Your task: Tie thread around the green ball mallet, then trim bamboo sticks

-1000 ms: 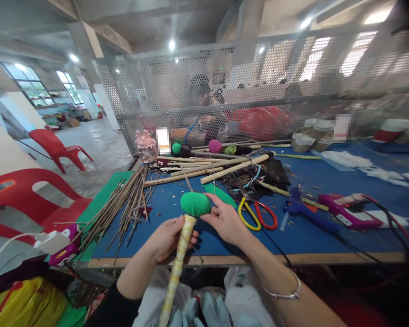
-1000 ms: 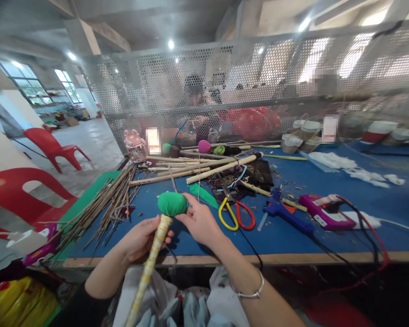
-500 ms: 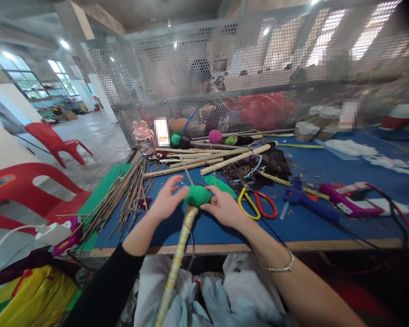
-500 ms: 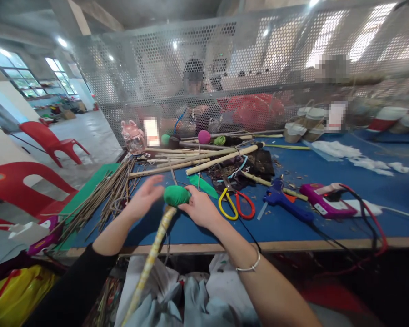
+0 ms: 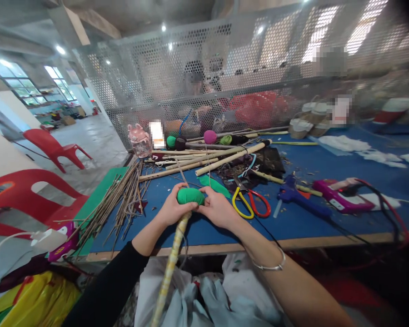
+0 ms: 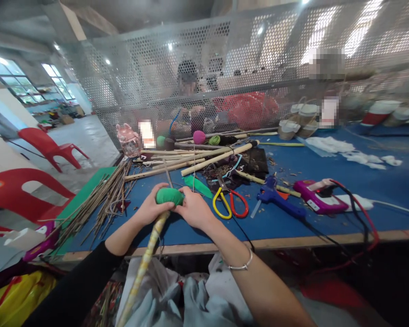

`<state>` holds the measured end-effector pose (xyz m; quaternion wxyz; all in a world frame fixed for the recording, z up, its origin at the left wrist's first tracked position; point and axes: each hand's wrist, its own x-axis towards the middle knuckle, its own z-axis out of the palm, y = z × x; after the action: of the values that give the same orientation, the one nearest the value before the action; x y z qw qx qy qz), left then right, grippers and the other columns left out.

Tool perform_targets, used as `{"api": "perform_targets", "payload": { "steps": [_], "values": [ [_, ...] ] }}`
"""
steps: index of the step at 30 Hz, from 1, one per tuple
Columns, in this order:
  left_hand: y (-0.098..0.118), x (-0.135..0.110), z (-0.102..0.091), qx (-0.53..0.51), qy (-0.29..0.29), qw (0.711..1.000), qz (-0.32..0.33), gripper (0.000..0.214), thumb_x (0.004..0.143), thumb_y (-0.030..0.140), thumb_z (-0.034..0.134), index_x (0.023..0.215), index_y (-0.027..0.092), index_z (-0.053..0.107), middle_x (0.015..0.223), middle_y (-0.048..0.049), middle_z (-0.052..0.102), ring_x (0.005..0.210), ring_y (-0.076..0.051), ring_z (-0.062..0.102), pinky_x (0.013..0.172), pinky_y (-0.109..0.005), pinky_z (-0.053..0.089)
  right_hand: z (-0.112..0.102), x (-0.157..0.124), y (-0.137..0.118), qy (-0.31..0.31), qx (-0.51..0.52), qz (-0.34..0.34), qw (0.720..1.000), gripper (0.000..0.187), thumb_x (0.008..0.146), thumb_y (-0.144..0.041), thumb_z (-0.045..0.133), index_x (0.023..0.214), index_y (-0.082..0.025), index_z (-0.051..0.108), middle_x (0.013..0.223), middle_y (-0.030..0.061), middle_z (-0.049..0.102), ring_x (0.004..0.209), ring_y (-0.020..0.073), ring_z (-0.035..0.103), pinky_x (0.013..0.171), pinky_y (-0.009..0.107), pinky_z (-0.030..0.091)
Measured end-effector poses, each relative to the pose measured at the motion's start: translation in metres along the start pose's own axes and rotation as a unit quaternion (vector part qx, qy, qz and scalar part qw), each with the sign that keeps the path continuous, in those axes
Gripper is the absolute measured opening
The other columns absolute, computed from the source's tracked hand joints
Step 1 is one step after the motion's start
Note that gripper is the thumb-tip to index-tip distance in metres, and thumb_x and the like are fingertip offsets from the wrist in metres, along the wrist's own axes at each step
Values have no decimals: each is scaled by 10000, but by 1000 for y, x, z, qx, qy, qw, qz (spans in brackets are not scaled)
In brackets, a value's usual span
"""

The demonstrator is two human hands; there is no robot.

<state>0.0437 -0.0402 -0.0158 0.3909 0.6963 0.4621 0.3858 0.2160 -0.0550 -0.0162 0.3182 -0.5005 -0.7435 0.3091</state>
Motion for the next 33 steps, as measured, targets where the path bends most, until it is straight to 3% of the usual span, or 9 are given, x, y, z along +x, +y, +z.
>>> {"api": "perform_targets", "payload": {
  "steps": [3,6,12,14,18,21,23,28,33],
  "values": [
    [-3,3,-5,5,-56,998,-11,502,565,372,734,970,151,536,775,-1,552,703,-148,508,657,-262,412,1,-4,1,-8,8,-4,1000,390,730,-335,615,1038,-137,479,485,-102,423,450,85,403,461,196,257],
    [-6,5,-4,32,-52,998,-1,465,530,387,757,883,148,572,735,2,559,689,-149,508,639,-260,405,3,-7,5,-14,12,12,1000,391,726,-351,612,1024,-137,476,475,-106,413,443,88,397,444,194,247],
    [4,5,-16,-67,-97,993,-1,601,487,297,798,1013,131,561,834,-48,623,755,-179,568,714,-301,444,-1,-1,-7,15,-21,-32,999,395,713,-240,612,1076,-144,488,509,-89,445,498,99,451,490,202,275],
    [29,12,-29,-42,-60,996,49,589,480,296,804,994,129,569,836,-47,626,765,-185,580,728,-308,448,-18,6,-29,47,-52,-76,995,387,723,-221,595,1092,-149,500,510,-85,442,498,97,442,499,203,276],
    [107,30,-62,49,61,975,208,607,480,290,803,1012,131,557,893,-37,602,846,-198,581,775,-336,450,-73,31,-86,141,-91,-214,962,417,736,-174,574,1144,-143,496,593,-70,475,574,77,482,564,188,314],
    [156,43,-82,100,157,947,262,620,524,305,771,1069,133,529,967,-34,574,953,-227,556,818,-390,436,-110,63,-116,136,-63,-298,943,364,822,-247,498,1157,-106,483,700,-62,491,676,62,526,632,187,340],
    [171,55,-90,123,195,933,275,592,552,304,752,1070,131,525,984,-41,571,971,-232,546,830,-401,436,-124,89,-125,114,-39,-333,935,367,862,-270,424,1159,-60,469,755,-57,482,728,58,540,659,199,348],
    [162,91,-107,135,254,921,261,553,533,280,763,1019,138,541,957,-56,590,937,-216,540,854,-372,433,-126,150,-128,67,-3,-353,933,431,759,-266,593,1118,-46,501,816,-40,534,693,32,498,628,147,371],
    [112,88,-121,179,262,929,194,548,518,354,765,982,148,559,906,-43,593,907,-220,547,837,-373,422,-85,166,-114,1,34,-329,944,440,708,-231,633,1095,-44,536,791,-30,568,653,38,461,603,142,369]
  ]
}}
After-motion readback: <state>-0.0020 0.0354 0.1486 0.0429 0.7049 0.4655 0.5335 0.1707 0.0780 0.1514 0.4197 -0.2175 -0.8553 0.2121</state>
